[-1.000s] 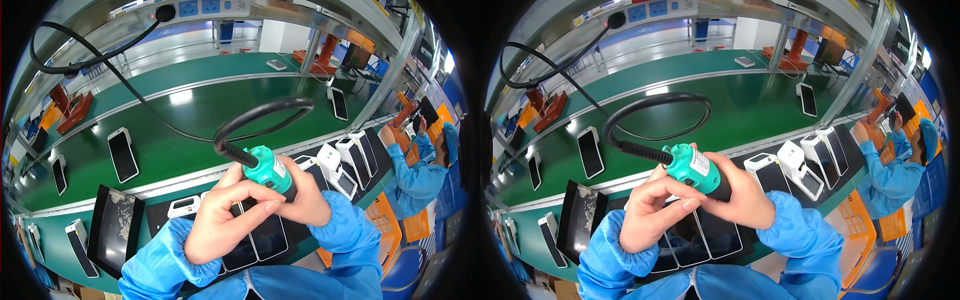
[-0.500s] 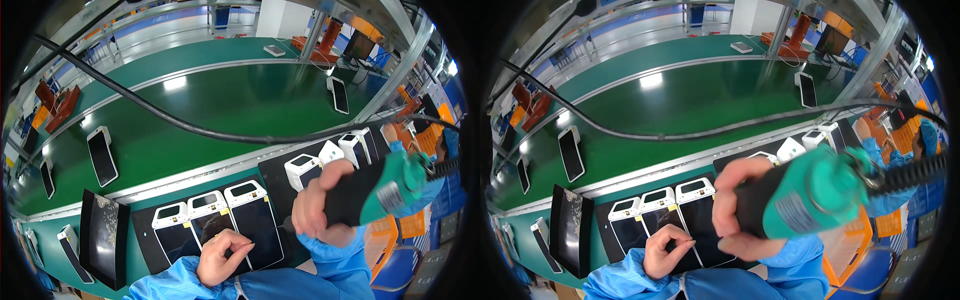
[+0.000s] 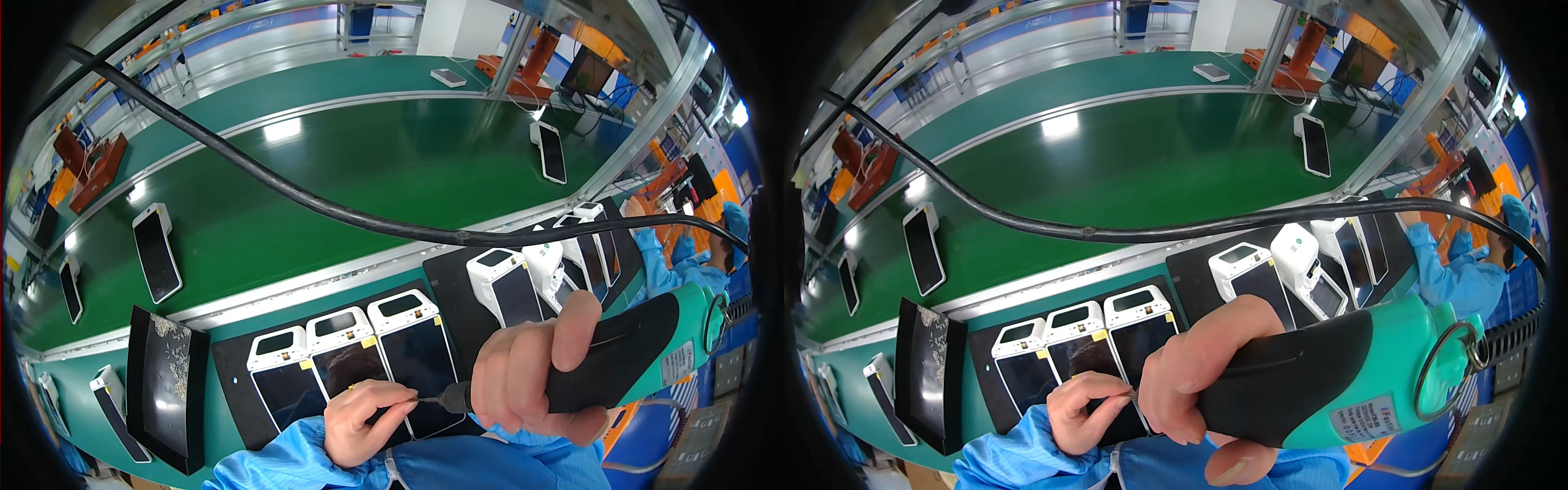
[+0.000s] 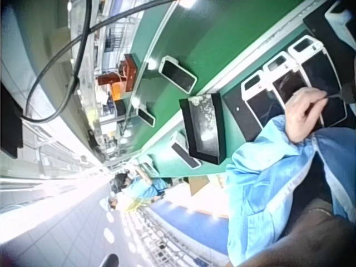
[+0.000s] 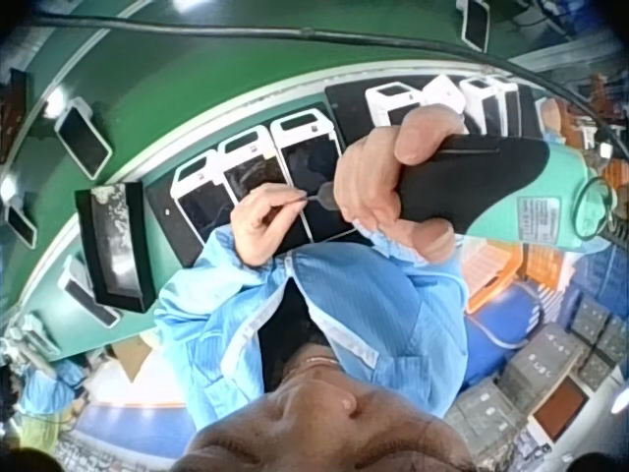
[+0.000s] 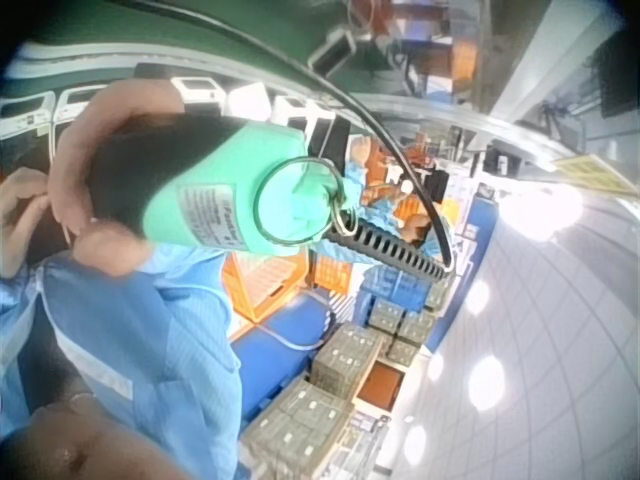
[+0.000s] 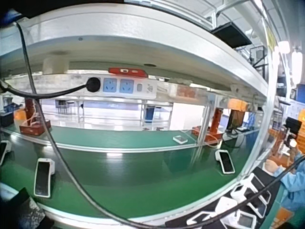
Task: The person fastens screws into mobile handheld terminals on an assembly line using an electric screwdriver.
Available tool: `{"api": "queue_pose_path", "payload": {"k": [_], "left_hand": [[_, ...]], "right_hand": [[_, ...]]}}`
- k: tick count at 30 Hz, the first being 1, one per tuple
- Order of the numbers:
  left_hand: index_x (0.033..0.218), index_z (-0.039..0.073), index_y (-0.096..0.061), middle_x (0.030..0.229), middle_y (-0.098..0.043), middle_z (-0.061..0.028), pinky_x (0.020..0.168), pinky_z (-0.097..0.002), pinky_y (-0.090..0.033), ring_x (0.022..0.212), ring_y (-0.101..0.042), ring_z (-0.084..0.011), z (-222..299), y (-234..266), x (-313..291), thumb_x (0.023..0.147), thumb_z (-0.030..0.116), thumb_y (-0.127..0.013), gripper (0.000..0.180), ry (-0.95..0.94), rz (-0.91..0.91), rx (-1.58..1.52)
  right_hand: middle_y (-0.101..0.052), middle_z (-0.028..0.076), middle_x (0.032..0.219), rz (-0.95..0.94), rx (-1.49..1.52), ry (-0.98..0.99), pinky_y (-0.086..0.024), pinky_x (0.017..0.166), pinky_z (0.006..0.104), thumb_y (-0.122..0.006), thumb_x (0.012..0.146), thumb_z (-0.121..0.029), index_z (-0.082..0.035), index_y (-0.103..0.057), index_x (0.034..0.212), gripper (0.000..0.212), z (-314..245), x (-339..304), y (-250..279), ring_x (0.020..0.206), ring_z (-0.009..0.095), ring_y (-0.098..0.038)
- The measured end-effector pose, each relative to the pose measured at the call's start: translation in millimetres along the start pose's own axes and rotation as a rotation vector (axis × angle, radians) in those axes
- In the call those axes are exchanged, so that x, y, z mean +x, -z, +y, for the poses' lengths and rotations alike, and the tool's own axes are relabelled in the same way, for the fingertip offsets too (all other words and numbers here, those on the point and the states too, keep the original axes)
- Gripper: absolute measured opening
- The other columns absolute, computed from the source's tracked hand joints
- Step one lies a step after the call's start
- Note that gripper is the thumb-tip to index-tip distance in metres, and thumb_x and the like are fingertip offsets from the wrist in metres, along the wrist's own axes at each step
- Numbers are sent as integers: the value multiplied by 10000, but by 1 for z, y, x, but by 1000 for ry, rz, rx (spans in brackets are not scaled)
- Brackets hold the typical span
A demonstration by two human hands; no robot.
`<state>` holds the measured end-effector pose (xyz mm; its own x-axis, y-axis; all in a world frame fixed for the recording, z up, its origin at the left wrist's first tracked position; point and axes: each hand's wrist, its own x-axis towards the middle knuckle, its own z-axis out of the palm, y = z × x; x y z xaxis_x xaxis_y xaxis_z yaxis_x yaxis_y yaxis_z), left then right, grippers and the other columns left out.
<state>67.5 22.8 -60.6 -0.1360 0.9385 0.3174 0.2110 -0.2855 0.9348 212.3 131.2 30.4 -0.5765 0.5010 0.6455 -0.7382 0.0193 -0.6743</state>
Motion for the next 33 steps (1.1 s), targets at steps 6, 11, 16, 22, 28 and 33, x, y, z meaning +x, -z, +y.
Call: {"api": "queue_pose_path", "payload": {"k": [6,11,16,22,28,33], "left_hand": [[833,21,-643,799,-656,-93,602,-256,-491,683,-638,-202,2,0,-1,710,9,-698,135,-12,9,-23],[816,21,-637,781,-651,-92,575,-260,-489,668,-633,-208,4,-2,2,707,15,-701,127,-51,-2,9],[817,20,-615,740,-633,-88,548,-276,-480,636,-618,-227,1,-9,9,700,44,-717,157,-127,-77,96],[1092,3,-550,1053,-572,-136,756,-340,-472,906,-577,-277,4,-1,38,664,94,-721,469,-238,-144,372],[1223,134,-492,1371,-339,-99,975,-495,-274,1250,-310,-233,1,1,12,704,357,-660,589,-102,-534,859],[1252,206,-470,1366,-348,-78,984,-535,-224,1242,-314,-222,2,-1,5,680,441,-662,648,-60,-567,959]], "right_hand": [[-518,49,655,-26,-9,8,-481,451,297,-677,793,-304,-80,-312,1019,485,-2,7,4,498,172,-540],[-518,55,644,-188,-131,-143,-476,469,295,-682,789,-303,-53,-320,1062,518,-11,6,7,501,173,-536],[-509,54,631,-62,-248,-211,-462,467,289,-692,780,-304,-48,-323,1048,523,-14,-1,3,487,165,-522],[-494,43,578,46,-397,-80,-446,445,282,-727,745,-319,-54,-355,1004,525,-5,-8,11,463,158,-513],[-497,35,572,272,-666,142,-459,458,300,-743,726,-319,-50,-357,1025,558,18,-16,27,474,160,-528],[-523,45,597,185,-628,101,-466,462,296,-741,723,-341,-71,-355,1044,570,24,-18,40,499,164,-547]]}}
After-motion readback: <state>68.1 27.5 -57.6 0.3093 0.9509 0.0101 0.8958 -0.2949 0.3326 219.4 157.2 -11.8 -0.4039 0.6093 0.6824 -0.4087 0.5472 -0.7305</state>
